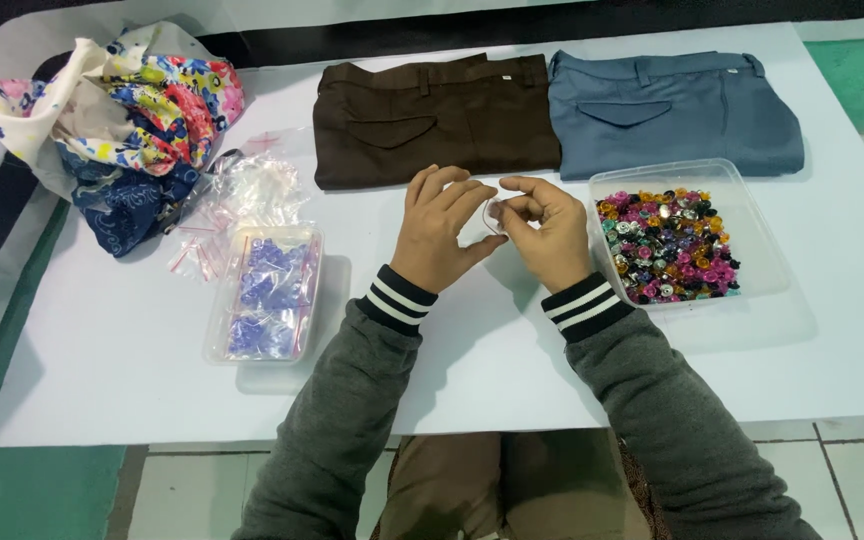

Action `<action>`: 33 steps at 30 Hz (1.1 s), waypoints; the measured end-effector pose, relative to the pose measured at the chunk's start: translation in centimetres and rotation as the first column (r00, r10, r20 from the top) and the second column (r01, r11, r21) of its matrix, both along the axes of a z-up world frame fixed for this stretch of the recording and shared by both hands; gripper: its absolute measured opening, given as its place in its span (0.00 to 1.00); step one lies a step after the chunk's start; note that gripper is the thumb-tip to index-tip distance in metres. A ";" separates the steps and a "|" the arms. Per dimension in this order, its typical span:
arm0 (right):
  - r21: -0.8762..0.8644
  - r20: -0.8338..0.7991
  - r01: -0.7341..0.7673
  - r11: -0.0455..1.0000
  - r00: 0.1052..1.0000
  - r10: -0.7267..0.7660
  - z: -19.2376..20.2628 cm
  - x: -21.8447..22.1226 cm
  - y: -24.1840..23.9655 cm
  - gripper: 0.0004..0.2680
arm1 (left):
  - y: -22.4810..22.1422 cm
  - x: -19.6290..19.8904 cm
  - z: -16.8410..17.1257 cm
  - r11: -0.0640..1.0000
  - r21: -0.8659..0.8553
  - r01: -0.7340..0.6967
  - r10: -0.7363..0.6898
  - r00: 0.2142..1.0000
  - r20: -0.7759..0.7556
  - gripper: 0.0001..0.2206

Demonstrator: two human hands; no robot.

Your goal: Sorting through a container of mixed buttons to select specific ones and place them in a small bag

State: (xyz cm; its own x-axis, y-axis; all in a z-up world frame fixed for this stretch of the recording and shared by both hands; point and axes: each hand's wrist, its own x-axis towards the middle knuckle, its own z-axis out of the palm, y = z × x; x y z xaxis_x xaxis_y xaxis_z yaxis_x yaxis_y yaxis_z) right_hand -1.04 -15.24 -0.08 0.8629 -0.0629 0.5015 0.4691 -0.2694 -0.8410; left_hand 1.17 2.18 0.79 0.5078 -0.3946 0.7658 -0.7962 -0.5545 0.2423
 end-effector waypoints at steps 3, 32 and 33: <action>-0.007 0.016 -0.004 1.000 1.000 0.004 0.1 -0.1 -0.1 0.09 | 0.2 0.5 -0.6 1.000 -0.008 0.019 -0.019 1.000 0.001 0.29; -0.841 -0.053 -0.153 0.519 0.978 0.202 1.1 -1.6 3.8 0.06 | 5.8 3.6 -2.3 0.956 -0.181 -0.232 0.193 0.958 -0.211 0.21; -0.850 -0.075 -0.174 0.498 0.974 0.212 1.5 -1.7 3.9 0.07 | 5.9 3.6 -2.4 0.955 -0.182 -0.235 0.196 0.958 -0.210 0.21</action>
State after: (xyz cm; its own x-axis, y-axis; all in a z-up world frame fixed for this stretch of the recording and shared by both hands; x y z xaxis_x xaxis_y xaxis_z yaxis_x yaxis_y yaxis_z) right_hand -2.72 -11.30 1.42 0.7804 0.5731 0.2500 0.6236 -0.7422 -0.2452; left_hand 4.76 8.08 -1.57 0.7056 -0.1060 0.7006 -0.5921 -0.6314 0.5008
